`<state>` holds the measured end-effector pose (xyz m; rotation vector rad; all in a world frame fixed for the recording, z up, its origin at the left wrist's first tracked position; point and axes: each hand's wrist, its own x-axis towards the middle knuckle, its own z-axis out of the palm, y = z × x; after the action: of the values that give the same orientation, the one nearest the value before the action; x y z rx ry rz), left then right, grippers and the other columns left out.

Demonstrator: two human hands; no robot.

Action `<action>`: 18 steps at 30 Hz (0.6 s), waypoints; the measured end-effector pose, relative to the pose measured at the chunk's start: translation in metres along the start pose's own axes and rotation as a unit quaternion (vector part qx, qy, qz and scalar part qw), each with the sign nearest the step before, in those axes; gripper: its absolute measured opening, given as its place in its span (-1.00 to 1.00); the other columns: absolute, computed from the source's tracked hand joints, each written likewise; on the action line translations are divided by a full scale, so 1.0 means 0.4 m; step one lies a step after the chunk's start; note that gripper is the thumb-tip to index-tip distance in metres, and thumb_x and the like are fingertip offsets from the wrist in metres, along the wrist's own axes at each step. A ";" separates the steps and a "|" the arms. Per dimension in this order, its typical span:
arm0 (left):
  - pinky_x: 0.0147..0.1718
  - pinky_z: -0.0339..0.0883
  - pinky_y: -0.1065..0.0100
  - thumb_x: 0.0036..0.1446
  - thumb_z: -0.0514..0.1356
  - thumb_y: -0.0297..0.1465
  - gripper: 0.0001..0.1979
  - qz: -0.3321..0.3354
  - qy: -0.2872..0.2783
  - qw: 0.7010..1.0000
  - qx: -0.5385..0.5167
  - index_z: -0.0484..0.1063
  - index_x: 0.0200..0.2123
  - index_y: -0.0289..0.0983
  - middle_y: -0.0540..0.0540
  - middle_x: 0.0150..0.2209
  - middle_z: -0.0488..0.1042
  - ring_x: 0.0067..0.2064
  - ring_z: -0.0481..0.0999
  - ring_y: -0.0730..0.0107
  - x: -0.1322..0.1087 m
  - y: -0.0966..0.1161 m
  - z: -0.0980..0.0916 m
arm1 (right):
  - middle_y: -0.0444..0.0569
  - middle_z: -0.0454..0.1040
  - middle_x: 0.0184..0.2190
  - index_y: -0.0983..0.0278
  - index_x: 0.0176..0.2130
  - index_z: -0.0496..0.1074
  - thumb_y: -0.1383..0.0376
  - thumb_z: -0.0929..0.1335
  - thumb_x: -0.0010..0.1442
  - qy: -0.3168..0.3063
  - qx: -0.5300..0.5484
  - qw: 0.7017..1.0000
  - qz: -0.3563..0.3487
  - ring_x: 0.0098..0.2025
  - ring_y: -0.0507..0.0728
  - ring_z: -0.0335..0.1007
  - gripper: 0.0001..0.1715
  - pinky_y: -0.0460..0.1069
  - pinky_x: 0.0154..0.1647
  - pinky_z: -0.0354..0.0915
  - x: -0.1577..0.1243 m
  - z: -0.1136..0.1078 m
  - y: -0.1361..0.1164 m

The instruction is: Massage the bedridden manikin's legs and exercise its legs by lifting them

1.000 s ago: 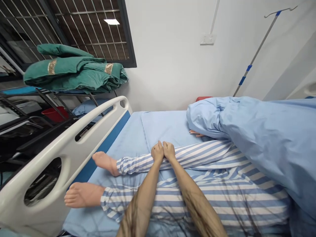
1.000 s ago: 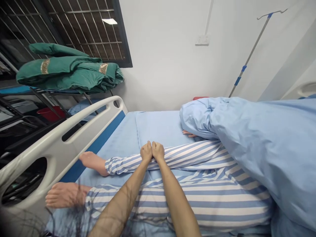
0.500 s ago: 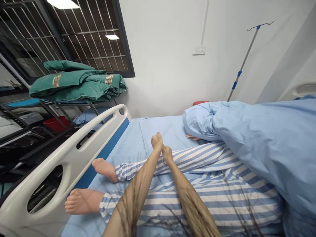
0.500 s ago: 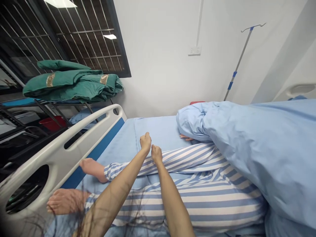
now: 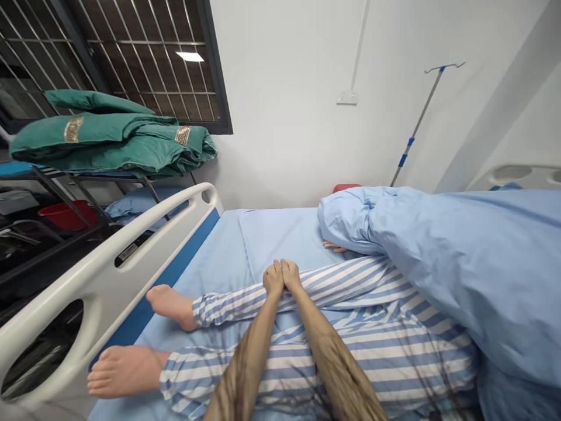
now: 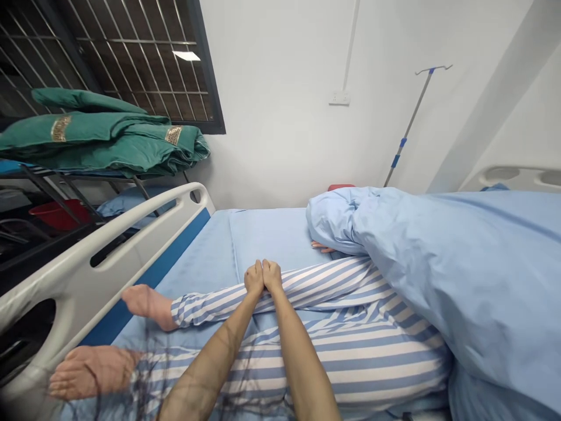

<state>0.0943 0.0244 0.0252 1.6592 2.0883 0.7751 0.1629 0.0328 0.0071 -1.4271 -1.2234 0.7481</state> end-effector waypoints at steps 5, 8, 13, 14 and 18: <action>-0.19 0.30 0.38 0.43 -0.09 -0.29 -0.50 -0.021 -0.018 0.999 -0.037 0.64 -0.25 -0.31 -0.30 -0.13 0.64 -0.10 0.61 0.25 -0.010 0.006 -0.011 | -0.19 0.09 -0.72 0.20 -0.69 0.11 0.19 0.24 0.13 -0.003 0.003 1.000 0.003 -0.46 0.06 0.10 -0.58 -0.04 -0.41 0.08 -0.009 -0.016 -0.030; -0.16 0.31 0.33 0.44 -0.13 -0.27 -0.45 -0.034 -0.019 0.998 -0.047 0.65 -0.26 -0.31 -0.34 -0.11 0.64 -0.06 0.61 0.18 -0.016 0.007 -0.011 | -0.19 0.08 -0.76 0.19 -0.71 0.11 0.18 0.22 0.15 0.001 0.006 1.000 0.009 -0.52 0.05 0.08 -0.54 -0.04 -0.45 0.09 0.022 -0.032 -0.072; -0.18 0.28 0.29 0.43 -0.16 -0.23 -0.41 -0.051 -0.024 0.997 -0.051 0.65 -0.28 -0.29 -0.36 -0.13 0.64 -0.06 0.60 0.10 -0.018 0.011 -0.009 | -0.22 0.05 -0.76 0.17 -0.71 0.08 0.13 0.17 0.26 0.011 0.011 0.999 -0.032 -0.59 0.02 0.03 -0.45 -0.05 -0.49 0.04 0.092 -0.073 -0.142; -0.18 0.28 0.29 0.43 -0.16 -0.23 -0.42 -0.051 -0.025 0.997 -0.050 0.65 -0.28 -0.29 -0.36 -0.13 0.64 -0.07 0.60 0.10 -0.018 0.012 -0.008 | -0.22 0.04 -0.76 0.18 -0.71 0.07 0.13 0.17 0.26 0.013 -0.001 0.999 -0.051 -0.58 0.02 0.02 -0.45 -0.06 -0.49 0.02 0.093 -0.081 -0.139; -0.16 0.28 0.30 0.42 -0.12 -0.25 -0.45 -0.042 -0.021 0.998 -0.048 0.65 -0.28 -0.30 -0.36 -0.12 0.64 -0.06 0.60 0.12 -0.017 0.009 -0.004 | -0.20 0.09 -0.72 0.20 -0.69 0.11 0.17 0.21 0.26 -0.017 -0.109 0.988 -0.111 -0.55 0.02 0.02 -0.48 -0.05 -0.45 -0.07 0.038 -0.096 -0.051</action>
<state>0.0977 0.0183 0.0282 1.5137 2.0447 0.7927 0.1967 0.0334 0.0386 -1.4278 -1.5002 0.4991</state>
